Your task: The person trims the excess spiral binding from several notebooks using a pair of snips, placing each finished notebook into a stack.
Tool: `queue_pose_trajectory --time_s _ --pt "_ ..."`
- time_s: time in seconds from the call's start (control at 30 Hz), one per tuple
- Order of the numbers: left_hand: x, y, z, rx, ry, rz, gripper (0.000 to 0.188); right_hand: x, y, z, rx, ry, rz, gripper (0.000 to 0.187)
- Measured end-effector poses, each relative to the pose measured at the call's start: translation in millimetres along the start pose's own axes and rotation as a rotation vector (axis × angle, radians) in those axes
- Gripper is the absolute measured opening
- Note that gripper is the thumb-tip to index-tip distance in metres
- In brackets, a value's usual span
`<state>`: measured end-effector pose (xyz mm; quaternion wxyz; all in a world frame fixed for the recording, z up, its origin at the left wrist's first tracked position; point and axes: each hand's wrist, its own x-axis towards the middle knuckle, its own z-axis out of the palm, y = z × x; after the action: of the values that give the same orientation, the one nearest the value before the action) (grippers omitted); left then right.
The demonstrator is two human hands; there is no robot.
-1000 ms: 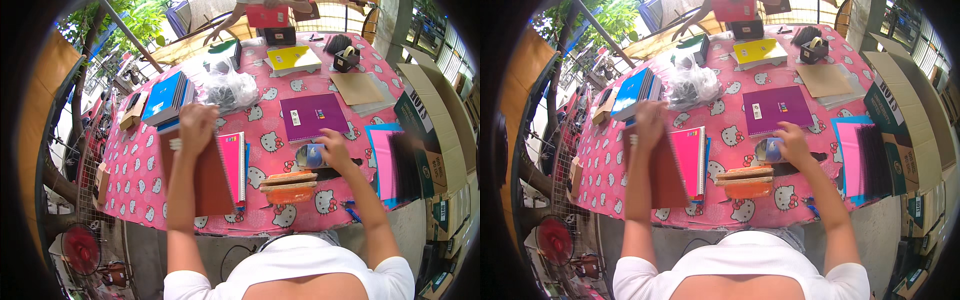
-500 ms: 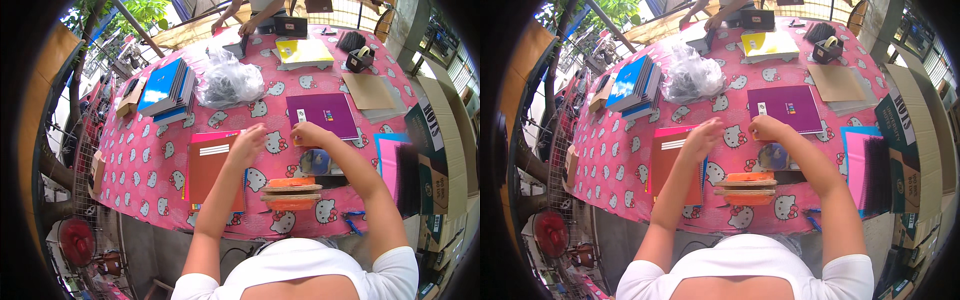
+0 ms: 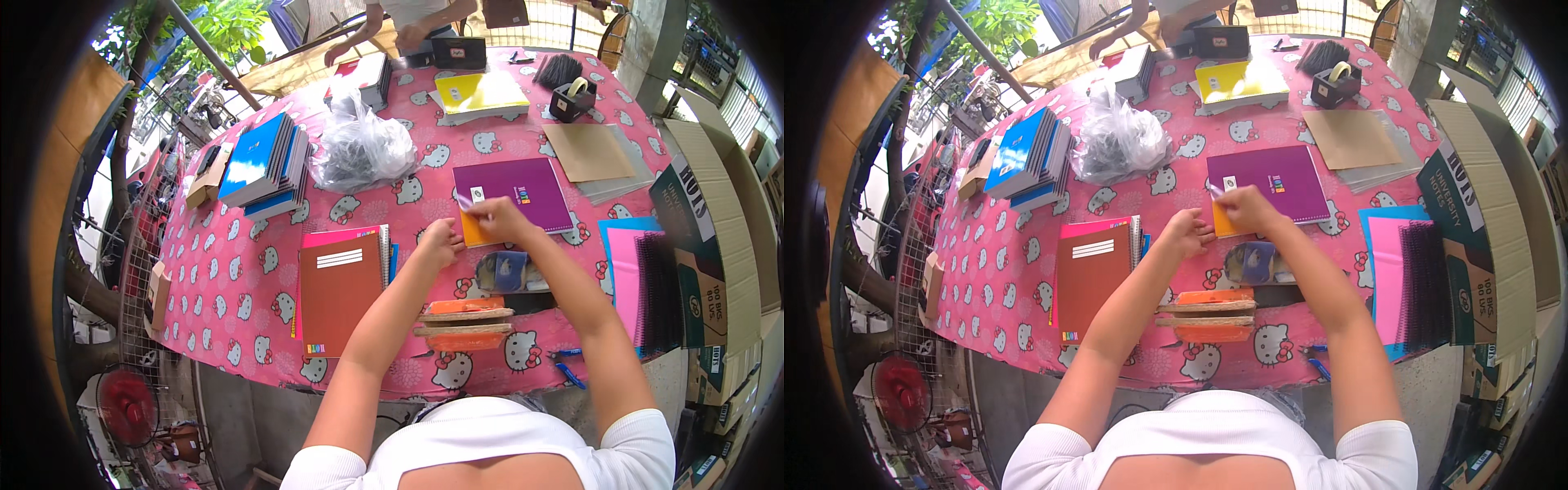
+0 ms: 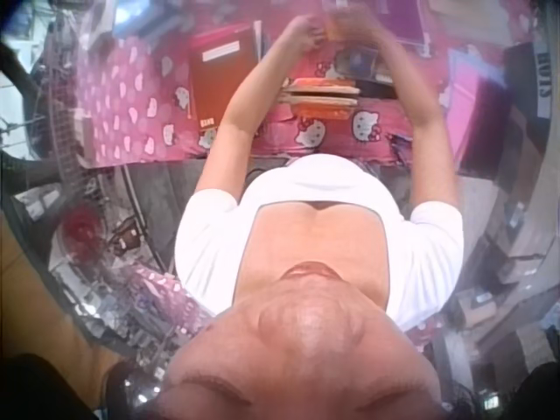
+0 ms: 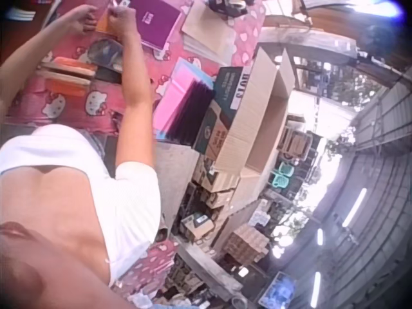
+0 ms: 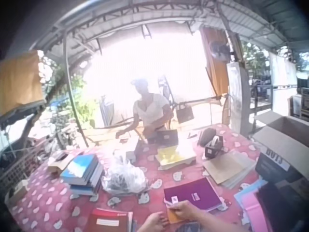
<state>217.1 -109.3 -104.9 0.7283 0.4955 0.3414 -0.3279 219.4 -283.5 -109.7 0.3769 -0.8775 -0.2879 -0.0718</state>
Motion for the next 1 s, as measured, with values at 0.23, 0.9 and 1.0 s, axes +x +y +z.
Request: queue_pose_trajectory --time_s 0.23,0.9,1.0 --pt "34.6 -5.6 18.9 0.161 0.053 0.191 0.042 5.8 -12.1 -33.6 0.321 0.119 0.317 0.034" --pt "-133.3 75.6 -42.5 0.659 0.256 1.282 0.036 39.2 -66.0 -232.5 -0.101 0.585 0.205 0.031" --pt "-187.0 66.7 -77.5 0.494 0.353 1.274 0.032 37.2 -114.1 -181.8 -0.339 0.531 -0.088 0.029"
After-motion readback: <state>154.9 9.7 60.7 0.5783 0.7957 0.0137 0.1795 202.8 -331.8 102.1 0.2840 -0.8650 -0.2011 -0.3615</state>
